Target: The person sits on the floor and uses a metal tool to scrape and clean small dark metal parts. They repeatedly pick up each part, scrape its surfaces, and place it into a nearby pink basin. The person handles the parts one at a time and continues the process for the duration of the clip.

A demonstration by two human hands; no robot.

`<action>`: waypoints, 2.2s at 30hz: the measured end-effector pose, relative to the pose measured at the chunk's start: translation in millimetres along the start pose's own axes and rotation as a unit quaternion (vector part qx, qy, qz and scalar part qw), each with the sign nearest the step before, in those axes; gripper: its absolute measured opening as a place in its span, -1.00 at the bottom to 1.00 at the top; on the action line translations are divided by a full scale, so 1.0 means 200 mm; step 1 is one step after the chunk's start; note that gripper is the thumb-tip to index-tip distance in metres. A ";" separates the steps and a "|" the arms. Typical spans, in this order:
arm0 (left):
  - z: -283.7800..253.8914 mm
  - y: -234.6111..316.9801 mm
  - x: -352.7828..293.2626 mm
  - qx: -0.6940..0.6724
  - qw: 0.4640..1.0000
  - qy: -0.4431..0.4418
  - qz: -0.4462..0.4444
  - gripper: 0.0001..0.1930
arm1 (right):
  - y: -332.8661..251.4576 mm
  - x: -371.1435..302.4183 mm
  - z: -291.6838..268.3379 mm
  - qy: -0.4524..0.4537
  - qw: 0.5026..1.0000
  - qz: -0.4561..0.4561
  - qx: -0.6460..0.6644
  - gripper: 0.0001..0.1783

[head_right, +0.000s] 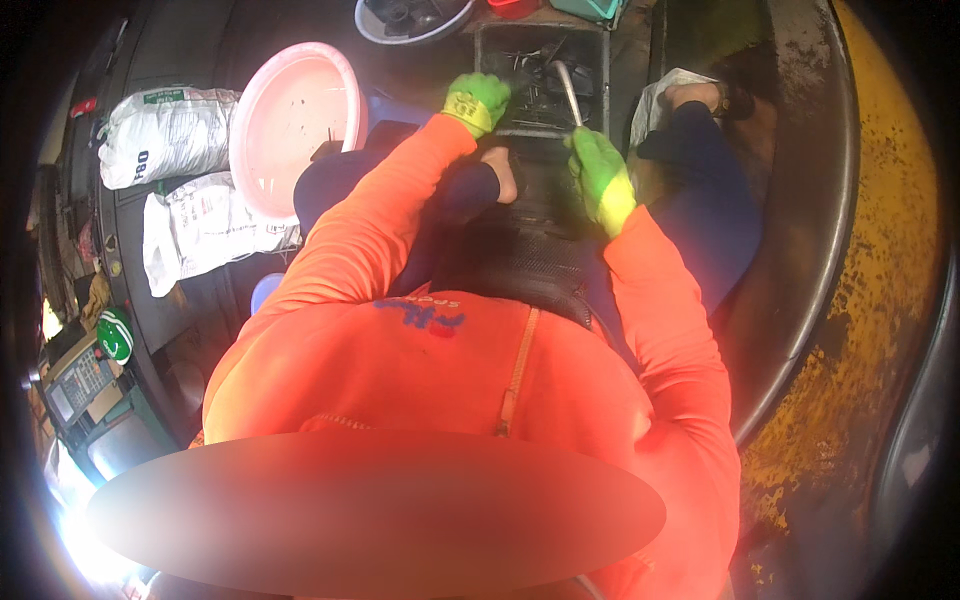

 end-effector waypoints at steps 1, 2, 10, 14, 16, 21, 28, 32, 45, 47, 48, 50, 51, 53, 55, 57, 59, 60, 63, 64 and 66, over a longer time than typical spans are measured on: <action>0.05 0.05 -0.07 0.020 0.999 -0.037 0.013 -0.88 | 0.03 0.04 0.02 0.001 0.999 -0.006 -0.035 -0.71; 0.11 0.10 -0.15 -0.005 0.995 -0.078 0.060 -0.87 | 0.06 0.09 0.06 -0.027 0.997 -0.032 -0.063 -0.72; 0.24 0.12 -0.34 -0.081 0.991 -0.109 -0.004 -0.85 | 0.29 0.45 0.08 0.085 0.880 -0.142 -0.445 -0.56; 0.18 -0.08 -0.42 -0.202 0.943 0.003 -0.265 -0.60 | 0.28 0.43 0.05 0.119 0.854 -0.119 -0.493 -0.47; 0.15 -0.12 -0.39 -0.201 0.933 0.140 -0.263 -0.36 | 0.27 0.40 0.09 0.104 0.840 -0.055 -0.530 -0.42; 0.45 -0.13 -0.16 -0.209 0.960 0.103 -0.153 -0.25 | 0.07 0.24 0.25 0.077 0.814 -0.121 -0.563 -0.48; 0.62 -0.12 -0.17 -0.183 0.965 0.102 -0.159 -0.28 | 0.00 0.11 0.26 0.119 0.788 -0.293 -0.529 -0.67; 0.61 -0.12 -0.18 -0.214 0.955 0.094 -0.183 -0.30 | 0.07 0.21 0.25 0.120 0.773 -0.230 -0.579 -0.63; 0.72 -0.12 -0.15 -0.180 0.962 0.136 -0.153 -0.40 | 0.05 0.15 0.24 0.121 0.780 -0.346 -0.507 -0.70; 0.69 -0.12 -0.15 -0.129 0.967 0.168 -0.140 -0.39 | 0.08 0.20 0.20 0.153 0.775 -0.232 -0.568 -0.71; 0.68 -0.11 -0.16 -0.122 0.965 0.187 -0.136 -0.39 | 0.12 0.22 0.17 0.167 0.748 -0.147 -0.625 -0.70; 0.67 -0.11 -0.17 -0.148 0.962 0.185 -0.138 -0.37 | 0.11 0.22 0.18 0.145 0.773 -0.161 -0.596 -0.65; 0.68 -0.12 -0.17 -0.184 0.958 0.164 -0.145 -0.35 | 0.09 0.21 0.18 0.139 0.803 -0.191 -0.548 -0.64; 0.68 -0.10 -0.19 -0.236 0.949 0.130 -0.162 -0.32 | 0.01 0.14 0.21 0.147 0.787 -0.358 -0.481 -0.62; 0.64 -0.08 -0.20 -0.202 0.959 0.133 -0.147 -0.31 | 0.07 0.19 0.19 0.147 0.762 -0.277 -0.567 -0.65; 0.59 -0.08 -0.20 -0.183 0.958 0.152 -0.158 -0.33 | 0.11 0.23 0.15 0.172 0.730 -0.201 -0.630 -0.67; 0.56 -0.09 -0.21 -0.191 0.953 0.170 -0.163 -0.34 | 0.09 0.19 0.17 0.127 0.772 -0.259 -0.566 -0.66; 0.56 -0.09 -0.20 -0.204 0.952 0.163 -0.162 -0.34 | 0.07 0.17 0.19 0.106 0.787 -0.297 -0.531 -0.65; 0.59 -0.10 -0.19 -0.225 0.949 0.151 -0.159 -0.33 | 0.04 0.13 0.19 0.126 0.775 -0.305 -0.538 -0.66; 0.60 -0.09 -0.19 -0.194 0.958 0.136 -0.163 -0.34 | 0.06 0.15 0.18 0.133 0.772 -0.239 -0.573 -0.65; 0.59 -0.08 -0.18 -0.157 0.964 0.154 -0.146 -0.35 | 0.13 0.19 0.16 0.118 0.756 -0.099 -0.636 -0.60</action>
Point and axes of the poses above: each hand's wrist, its own x-axis towards the middle knuckle, its own z-axis out of the palm, y = z × x, the point moved 7 cm from there along x, towards the middle knuckle, and after that the axes turned 11 degrees about z, right-handed, at the moved point
